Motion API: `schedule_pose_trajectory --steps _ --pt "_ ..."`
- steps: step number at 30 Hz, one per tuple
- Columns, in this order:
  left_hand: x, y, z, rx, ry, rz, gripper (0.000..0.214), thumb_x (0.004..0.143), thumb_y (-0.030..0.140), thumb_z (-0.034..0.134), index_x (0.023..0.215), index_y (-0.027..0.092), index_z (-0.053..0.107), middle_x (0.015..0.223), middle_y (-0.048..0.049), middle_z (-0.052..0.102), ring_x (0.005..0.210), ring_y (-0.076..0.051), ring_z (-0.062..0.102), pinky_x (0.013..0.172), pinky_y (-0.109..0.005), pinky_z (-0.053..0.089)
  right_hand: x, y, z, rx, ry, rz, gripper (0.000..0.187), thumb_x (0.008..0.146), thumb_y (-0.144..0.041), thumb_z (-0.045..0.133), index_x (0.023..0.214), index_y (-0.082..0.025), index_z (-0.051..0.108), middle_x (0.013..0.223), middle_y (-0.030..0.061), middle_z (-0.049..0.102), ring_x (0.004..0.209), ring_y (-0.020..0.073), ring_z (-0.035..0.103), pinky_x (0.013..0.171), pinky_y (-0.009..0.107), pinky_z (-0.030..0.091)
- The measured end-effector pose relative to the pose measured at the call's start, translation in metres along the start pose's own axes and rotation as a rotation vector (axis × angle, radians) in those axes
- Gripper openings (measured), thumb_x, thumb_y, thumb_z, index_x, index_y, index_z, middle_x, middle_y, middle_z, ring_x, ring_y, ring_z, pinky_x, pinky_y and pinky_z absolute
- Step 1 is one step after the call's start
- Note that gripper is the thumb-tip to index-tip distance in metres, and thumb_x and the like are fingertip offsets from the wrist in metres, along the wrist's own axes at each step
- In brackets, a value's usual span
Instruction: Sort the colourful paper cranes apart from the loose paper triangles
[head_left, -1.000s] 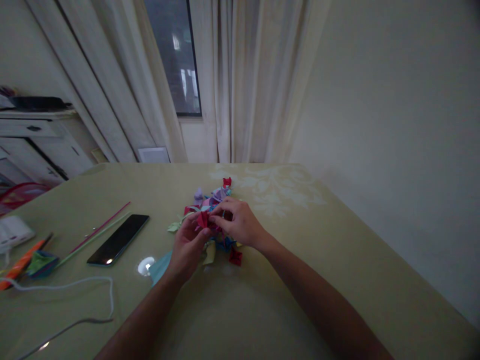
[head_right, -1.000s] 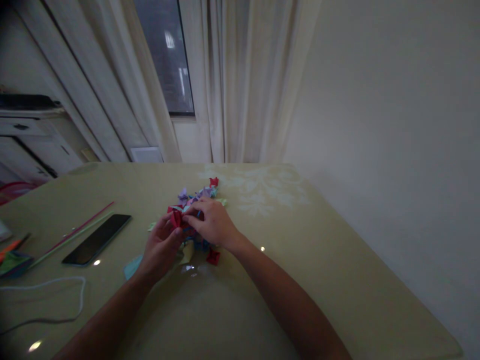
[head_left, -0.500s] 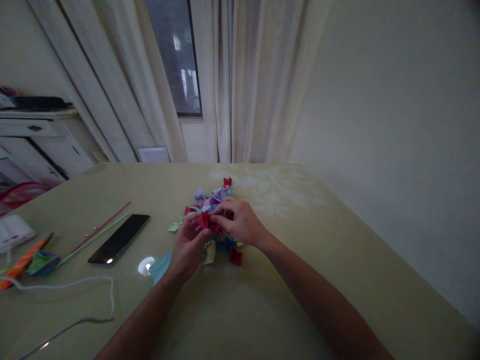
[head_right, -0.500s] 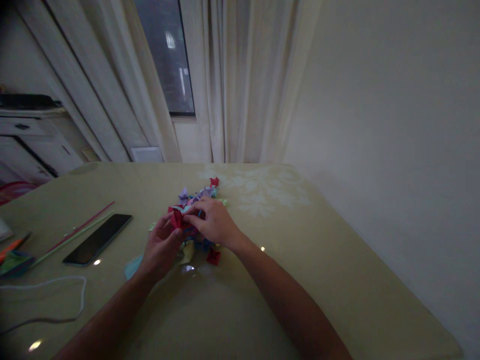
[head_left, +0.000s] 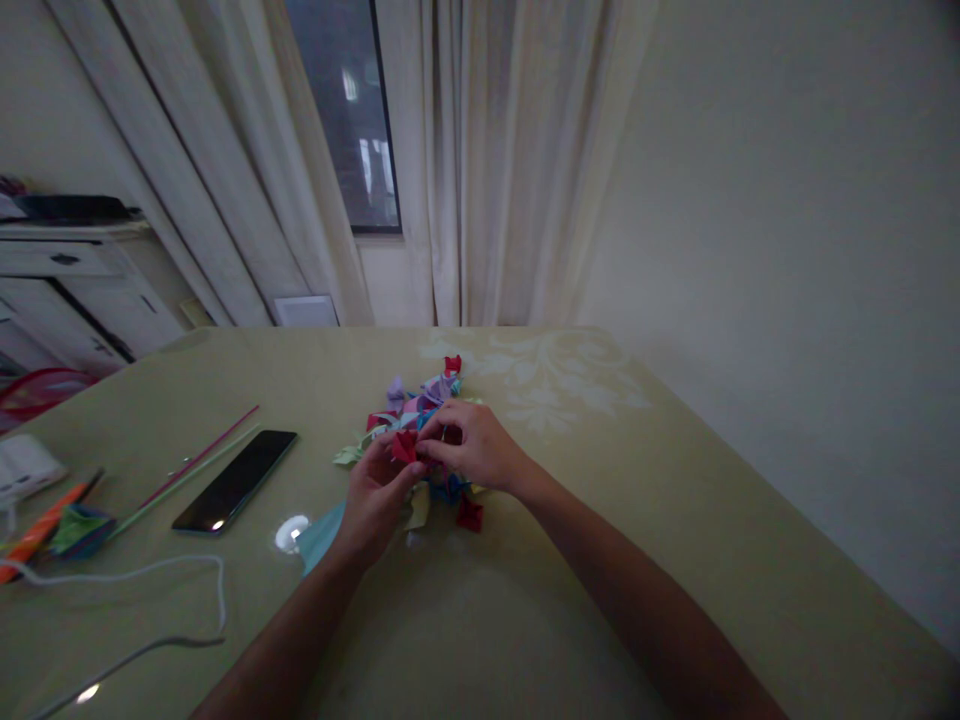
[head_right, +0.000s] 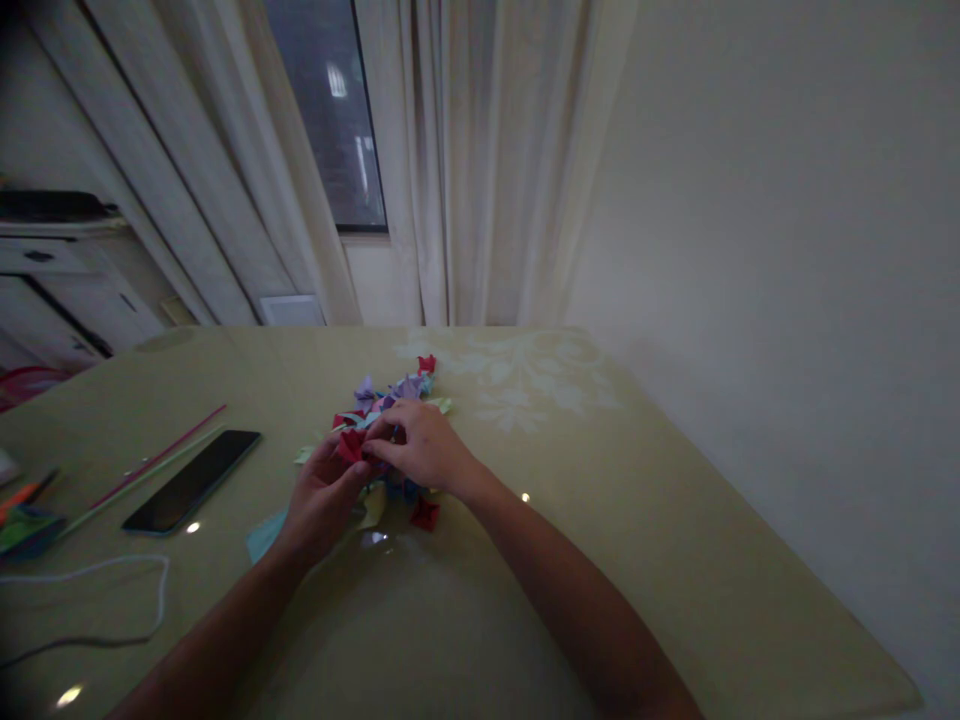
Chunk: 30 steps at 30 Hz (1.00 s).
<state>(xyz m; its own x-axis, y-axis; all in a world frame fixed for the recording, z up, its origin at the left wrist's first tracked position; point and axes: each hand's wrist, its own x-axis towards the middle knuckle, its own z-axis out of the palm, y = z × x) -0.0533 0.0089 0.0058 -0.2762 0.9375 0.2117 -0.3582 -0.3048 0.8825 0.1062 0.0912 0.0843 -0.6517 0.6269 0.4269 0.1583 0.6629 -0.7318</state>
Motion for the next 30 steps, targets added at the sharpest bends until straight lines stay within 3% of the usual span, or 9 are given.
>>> schedule_pose_trajectory --steps 26,30 --pt "0.0013 0.0051 0.0040 0.023 0.020 0.001 0.047 0.070 0.038 0.097 0.111 0.027 0.075 0.107 -0.0038 0.081 0.096 -0.021 0.077 0.085 -0.034 0.064 0.0001 0.0024 -0.0043 0.051 0.060 0.038 0.009 0.087 -0.010 0.085 0.090 -0.019 0.084 0.084 -0.0006 0.066 0.076 0.0121 0.063 0.074 0.025 0.047" --pt "0.0020 0.0018 -0.0003 0.004 0.020 0.018 0.048 0.071 0.036 0.096 0.114 0.028 0.075 0.114 -0.0030 0.081 0.099 -0.020 0.076 0.091 -0.035 0.064 0.0005 0.0032 -0.0039 0.050 0.070 0.030 0.009 0.088 -0.009 0.083 0.090 -0.018 0.083 0.084 -0.0010 0.065 0.073 0.0111 0.061 0.072 0.024 0.046"
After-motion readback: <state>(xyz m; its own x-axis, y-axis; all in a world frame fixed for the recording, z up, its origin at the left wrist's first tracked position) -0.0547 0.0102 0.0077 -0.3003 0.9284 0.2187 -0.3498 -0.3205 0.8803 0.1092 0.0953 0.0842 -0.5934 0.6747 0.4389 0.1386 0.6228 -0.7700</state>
